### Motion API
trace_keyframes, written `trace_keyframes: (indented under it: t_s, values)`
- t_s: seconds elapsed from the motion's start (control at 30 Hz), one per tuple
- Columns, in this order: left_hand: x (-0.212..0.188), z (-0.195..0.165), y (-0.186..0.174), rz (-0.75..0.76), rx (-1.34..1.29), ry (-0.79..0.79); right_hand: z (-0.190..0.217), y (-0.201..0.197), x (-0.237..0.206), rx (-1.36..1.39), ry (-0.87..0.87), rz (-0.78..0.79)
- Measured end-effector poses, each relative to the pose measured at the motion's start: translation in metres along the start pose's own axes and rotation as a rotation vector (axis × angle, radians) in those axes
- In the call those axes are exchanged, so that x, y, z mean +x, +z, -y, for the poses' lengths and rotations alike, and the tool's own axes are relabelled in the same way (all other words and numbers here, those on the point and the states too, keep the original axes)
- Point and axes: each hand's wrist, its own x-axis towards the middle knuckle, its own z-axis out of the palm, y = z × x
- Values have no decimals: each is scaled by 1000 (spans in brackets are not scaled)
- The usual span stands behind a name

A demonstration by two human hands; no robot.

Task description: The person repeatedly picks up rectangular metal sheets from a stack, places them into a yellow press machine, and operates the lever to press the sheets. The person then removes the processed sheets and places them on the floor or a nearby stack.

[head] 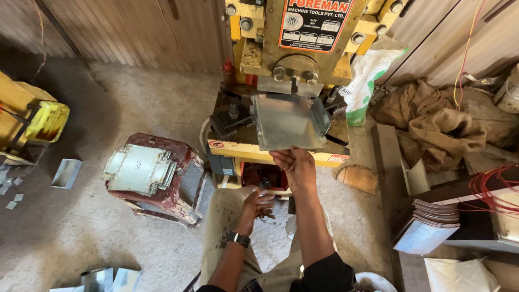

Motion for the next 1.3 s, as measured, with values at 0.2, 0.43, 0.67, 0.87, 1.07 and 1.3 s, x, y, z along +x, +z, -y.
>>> trace_keyframes:
  t_s: [0.2,0.43,0.67,0.87,1.07,1.3]
  values:
    - [7,0,-8,-10,10,-14,-19,19,-4,-44,12,-39]
    - [9,3,-6,3,65,-36,-28,36,7,-131,7,-45]
    - [8,0,-5,3,63,-34,-20,26,7,-224,140,-53]
    - [7,3,-7,9,78,-41,-18,25,4,-262,187,-16]
    - [6,-1,-1,-2,109,-36,-10,36,-3,-291,211,-29]
    - [7,-1,0,14,91,-24,6,50,-6,-302,112,30]
